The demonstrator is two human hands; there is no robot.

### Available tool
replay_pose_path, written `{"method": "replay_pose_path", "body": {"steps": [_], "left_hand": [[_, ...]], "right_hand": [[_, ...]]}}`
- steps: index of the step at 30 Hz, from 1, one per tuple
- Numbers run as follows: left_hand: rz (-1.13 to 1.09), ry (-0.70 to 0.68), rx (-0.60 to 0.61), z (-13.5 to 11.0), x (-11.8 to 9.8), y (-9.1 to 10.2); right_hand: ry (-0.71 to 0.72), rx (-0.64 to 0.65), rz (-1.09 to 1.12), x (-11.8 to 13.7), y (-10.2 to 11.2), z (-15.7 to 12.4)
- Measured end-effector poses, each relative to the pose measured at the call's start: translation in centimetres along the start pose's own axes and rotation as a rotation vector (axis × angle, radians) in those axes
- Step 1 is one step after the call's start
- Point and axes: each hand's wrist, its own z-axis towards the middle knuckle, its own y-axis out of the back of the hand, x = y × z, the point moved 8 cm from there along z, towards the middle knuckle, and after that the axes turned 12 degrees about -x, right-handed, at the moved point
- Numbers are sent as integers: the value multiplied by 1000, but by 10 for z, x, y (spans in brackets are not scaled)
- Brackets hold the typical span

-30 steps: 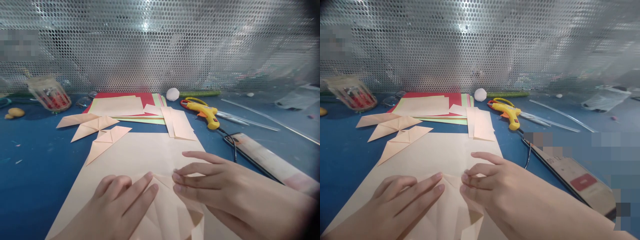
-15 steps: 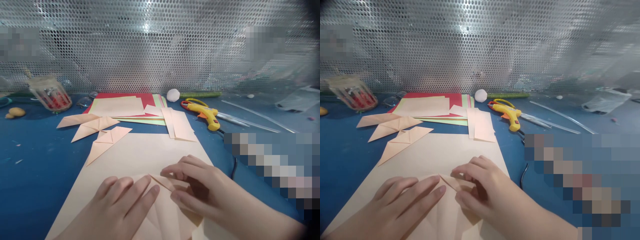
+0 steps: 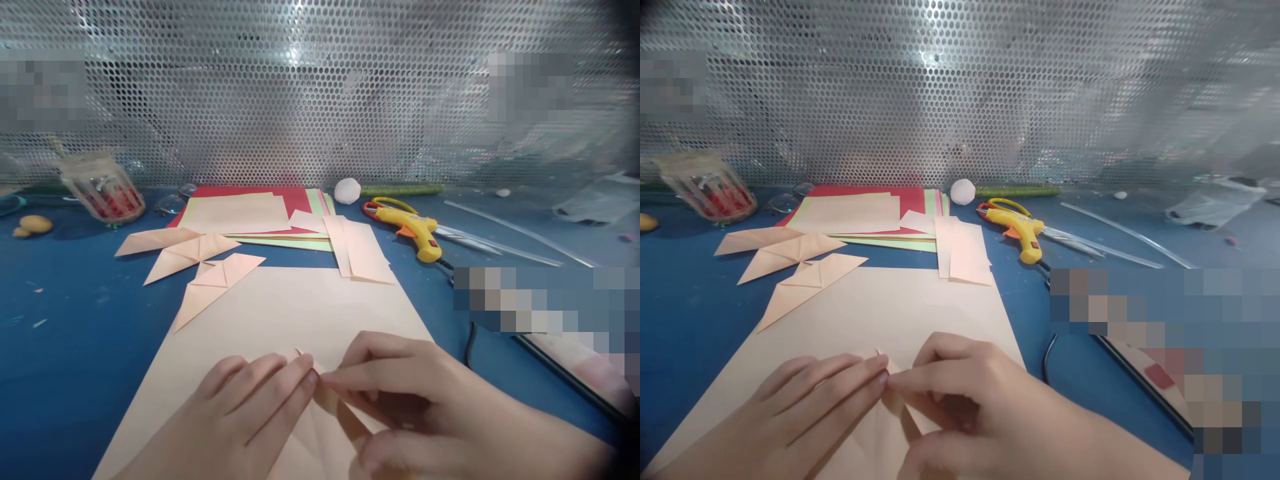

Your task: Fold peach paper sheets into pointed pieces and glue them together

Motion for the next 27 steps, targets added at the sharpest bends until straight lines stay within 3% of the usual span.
{"method": "replay_pose_path", "body": {"steps": [5, 9, 15, 20, 27], "left_hand": [[-67, 53, -137, -5, -3, 0], [-71, 18, -78, -6, -7, -7], [-28, -60, -115, -8, -10, -8], [-35, -15, -112, -11, -7, -11], [-15, 3, -31, -9, -4, -9]], "right_hand": [[-4, 42, 55, 0, 0, -5], [4, 45, 104, 3, 1, -5], [40, 60, 148, 12, 4, -4], [123, 75, 165, 19, 7, -10], [18, 167, 43, 10, -5, -10]]}}
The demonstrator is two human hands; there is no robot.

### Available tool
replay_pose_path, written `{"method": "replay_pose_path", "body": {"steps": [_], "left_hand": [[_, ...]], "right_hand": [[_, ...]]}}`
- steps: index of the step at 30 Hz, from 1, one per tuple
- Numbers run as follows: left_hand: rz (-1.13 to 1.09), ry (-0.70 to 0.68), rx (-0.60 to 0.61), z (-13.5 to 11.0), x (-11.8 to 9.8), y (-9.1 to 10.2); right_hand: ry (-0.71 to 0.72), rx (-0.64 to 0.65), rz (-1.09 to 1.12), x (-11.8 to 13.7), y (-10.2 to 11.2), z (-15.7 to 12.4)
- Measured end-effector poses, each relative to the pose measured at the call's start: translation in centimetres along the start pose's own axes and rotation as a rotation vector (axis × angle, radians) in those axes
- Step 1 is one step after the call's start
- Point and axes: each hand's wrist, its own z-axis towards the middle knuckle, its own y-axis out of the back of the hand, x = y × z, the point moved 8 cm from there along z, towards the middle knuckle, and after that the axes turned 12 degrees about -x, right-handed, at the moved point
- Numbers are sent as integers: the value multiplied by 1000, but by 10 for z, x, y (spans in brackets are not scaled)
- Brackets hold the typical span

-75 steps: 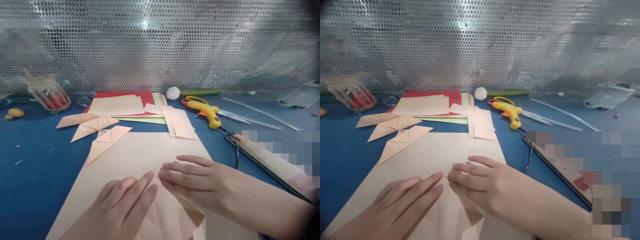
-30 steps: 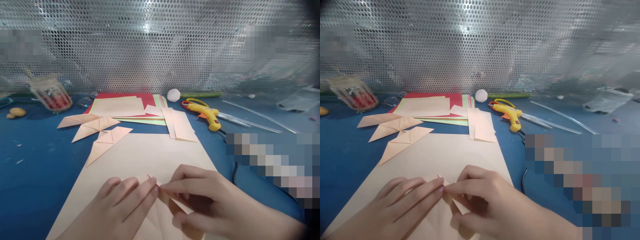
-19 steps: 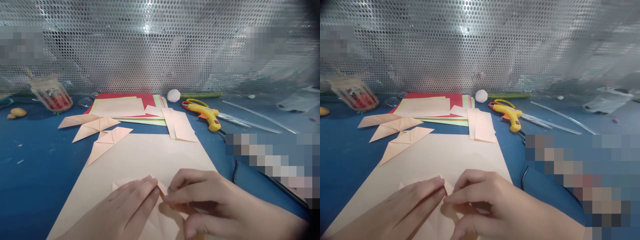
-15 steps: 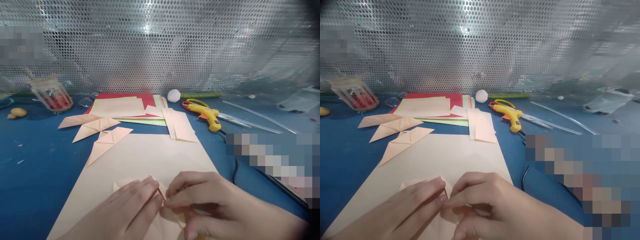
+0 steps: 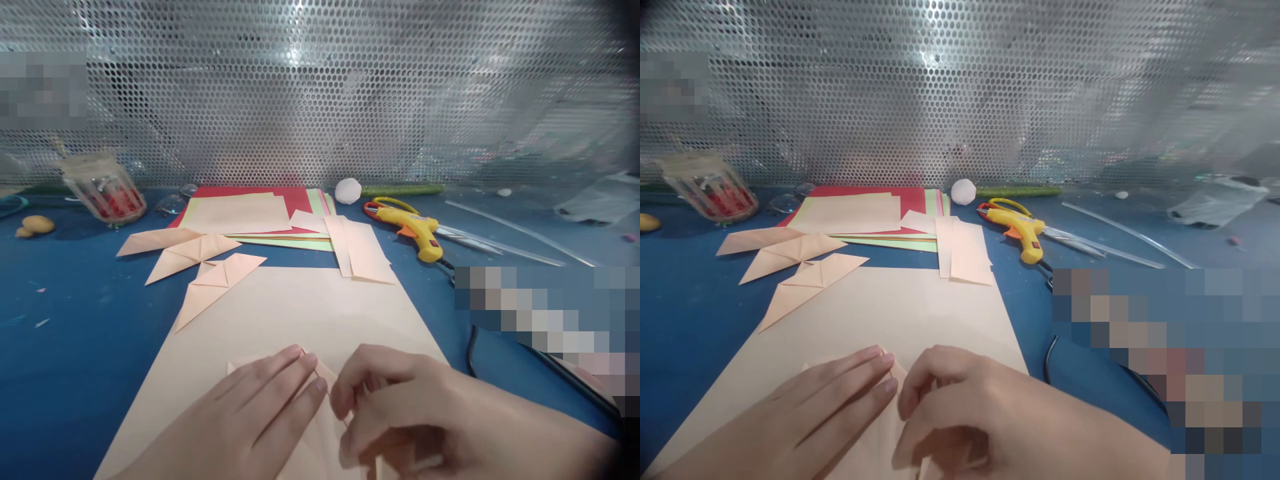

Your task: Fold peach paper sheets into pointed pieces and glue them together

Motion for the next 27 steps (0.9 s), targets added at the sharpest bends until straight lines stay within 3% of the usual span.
{"method": "replay_pose_path", "body": {"steps": [5, 11, 14, 18, 27], "left_hand": [[8, 9, 9, 2, 4, 2], [71, 18, 96, 0, 2, -2], [77, 20, 66, 4, 3, 5], [41, 21, -30, 6, 7, 13], [42, 19, -89, 0, 5, 9]], "right_hand": [[57, -17, -45, 4, -2, 1], [283, -204, -180, 15, 2, -2], [333, -249, -276, 17, 1, -3], [337, -248, -325, 15, 2, -5], [280, -152, -220, 16, -3, 2]]}}
